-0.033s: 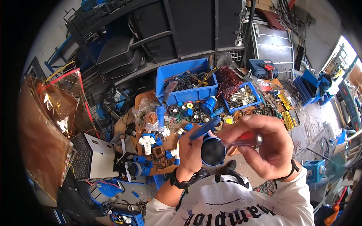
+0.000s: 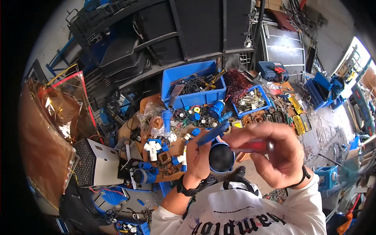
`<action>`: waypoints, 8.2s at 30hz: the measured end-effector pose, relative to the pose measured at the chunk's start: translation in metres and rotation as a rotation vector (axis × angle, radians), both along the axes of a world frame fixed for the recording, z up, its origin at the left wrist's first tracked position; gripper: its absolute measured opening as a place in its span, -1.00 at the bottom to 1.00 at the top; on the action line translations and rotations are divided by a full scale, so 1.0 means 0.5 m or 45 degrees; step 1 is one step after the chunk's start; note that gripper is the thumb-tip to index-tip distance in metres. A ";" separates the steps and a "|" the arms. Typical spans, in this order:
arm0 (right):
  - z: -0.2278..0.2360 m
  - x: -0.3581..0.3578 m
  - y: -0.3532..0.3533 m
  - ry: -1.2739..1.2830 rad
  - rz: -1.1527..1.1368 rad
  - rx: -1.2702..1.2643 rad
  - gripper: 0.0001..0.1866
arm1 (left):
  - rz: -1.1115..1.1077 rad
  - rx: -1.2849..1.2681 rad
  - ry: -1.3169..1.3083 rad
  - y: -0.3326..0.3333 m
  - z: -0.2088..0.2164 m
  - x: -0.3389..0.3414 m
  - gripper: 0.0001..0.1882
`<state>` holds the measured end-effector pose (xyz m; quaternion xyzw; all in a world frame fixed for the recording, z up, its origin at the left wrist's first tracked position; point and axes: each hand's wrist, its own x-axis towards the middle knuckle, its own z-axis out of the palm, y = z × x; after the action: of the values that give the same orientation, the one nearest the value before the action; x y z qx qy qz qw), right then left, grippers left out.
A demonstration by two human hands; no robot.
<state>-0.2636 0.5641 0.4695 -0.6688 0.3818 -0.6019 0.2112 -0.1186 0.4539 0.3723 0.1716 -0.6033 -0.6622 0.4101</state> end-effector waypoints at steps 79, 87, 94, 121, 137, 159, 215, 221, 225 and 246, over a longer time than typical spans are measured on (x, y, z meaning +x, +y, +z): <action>-0.035 -0.017 0.075 -0.005 -0.165 -0.309 -0.35 | 0.069 0.074 0.249 -0.011 -0.042 0.011 -0.34; -0.005 -0.011 0.061 0.108 -0.104 -0.208 -0.48 | 0.090 0.092 0.086 -0.012 -0.040 0.009 -0.25; -0.007 0.010 0.030 0.185 -0.111 -0.323 -0.64 | 0.182 0.183 0.193 0.000 -0.039 0.002 -0.35; -0.033 -0.016 0.035 0.228 0.370 -0.031 -0.70 | 0.104 0.210 0.094 0.007 -0.049 0.002 -0.30; -0.025 0.012 0.039 0.139 -0.048 0.035 -0.68 | 0.260 -0.039 -0.105 0.002 -0.027 0.008 -0.30; -0.068 -0.004 0.031 0.261 -0.148 0.114 -0.58 | 0.244 0.033 -0.190 -0.028 -0.109 0.018 -0.33; -0.130 -0.018 0.015 0.248 -0.188 0.108 -0.49 | 0.338 -0.146 -0.371 -0.047 -0.163 0.038 -0.38; -0.107 -0.001 0.015 0.187 -0.155 0.176 -0.40 | 0.337 -0.089 -0.315 -0.039 -0.151 0.036 -0.44; -0.107 -0.014 0.029 0.457 -0.335 0.238 -0.42 | 0.330 -0.058 -0.306 -0.034 -0.153 0.035 -0.44; -0.136 -0.011 0.033 0.217 -0.133 0.105 -0.45 | 0.333 -0.054 -0.282 -0.030 -0.161 0.037 -0.43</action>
<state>-0.2689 0.5807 0.4016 -0.6875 0.4571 -0.5368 0.1738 -0.1000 0.4389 0.2918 0.3117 -0.6312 -0.5673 0.4273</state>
